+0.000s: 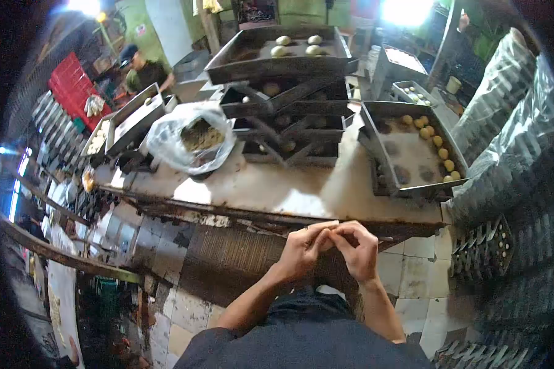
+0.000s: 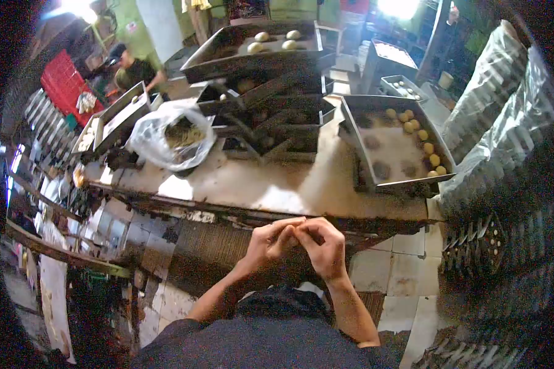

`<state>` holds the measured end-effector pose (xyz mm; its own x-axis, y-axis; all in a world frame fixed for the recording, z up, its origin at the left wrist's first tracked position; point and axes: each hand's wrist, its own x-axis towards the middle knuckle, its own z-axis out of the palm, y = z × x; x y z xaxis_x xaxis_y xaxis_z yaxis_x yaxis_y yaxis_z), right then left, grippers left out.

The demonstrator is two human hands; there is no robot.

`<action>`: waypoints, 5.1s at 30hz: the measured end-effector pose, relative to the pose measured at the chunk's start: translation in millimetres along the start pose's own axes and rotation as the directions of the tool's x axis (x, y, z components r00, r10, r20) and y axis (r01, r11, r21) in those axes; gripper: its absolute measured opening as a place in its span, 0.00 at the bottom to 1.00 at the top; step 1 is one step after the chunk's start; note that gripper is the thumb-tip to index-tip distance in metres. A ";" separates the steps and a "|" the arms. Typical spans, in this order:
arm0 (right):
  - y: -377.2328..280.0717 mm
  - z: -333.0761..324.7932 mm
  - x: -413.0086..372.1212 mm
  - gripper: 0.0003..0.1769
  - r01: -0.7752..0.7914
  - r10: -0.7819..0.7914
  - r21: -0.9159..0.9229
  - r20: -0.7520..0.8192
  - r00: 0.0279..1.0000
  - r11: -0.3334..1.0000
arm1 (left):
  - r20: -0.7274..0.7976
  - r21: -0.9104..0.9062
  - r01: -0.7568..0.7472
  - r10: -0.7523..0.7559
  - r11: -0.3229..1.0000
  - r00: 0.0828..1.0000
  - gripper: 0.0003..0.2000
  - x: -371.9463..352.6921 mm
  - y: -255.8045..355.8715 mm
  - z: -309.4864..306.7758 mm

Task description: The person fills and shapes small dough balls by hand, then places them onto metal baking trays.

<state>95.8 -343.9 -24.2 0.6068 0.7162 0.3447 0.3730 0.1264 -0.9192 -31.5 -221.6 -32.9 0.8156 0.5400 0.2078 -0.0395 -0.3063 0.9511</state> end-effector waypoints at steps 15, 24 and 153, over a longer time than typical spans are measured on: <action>109.0 -42.0 61.7 0.15 -0.144 0.114 0.518 0.090 0.989 0.843 | 0.454 0.033 0.189 -0.183 0.981 0.872 0.20 115.3 -21.0 22.0; 51.8 139.7 166.0 0.30 -0.432 0.289 0.578 0.327 0.900 0.692 | -0.106 0.554 -0.413 0.554 0.723 0.826 0.11 161.1 -24.8 -141.6; -61.3 413.9 -18.6 0.36 0.400 -0.206 -0.045 0.801 0.562 0.916 | -0.416 -0.714 -0.035 -0.384 0.699 0.825 0.21 -236.2 -146.7 -316.7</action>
<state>-228.8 -80.8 -53.1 -0.2977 0.9264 0.2306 0.6157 0.3709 -0.6952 -401.1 -56.0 -149.1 0.4477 0.8888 -0.0984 -0.4683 0.3268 0.8209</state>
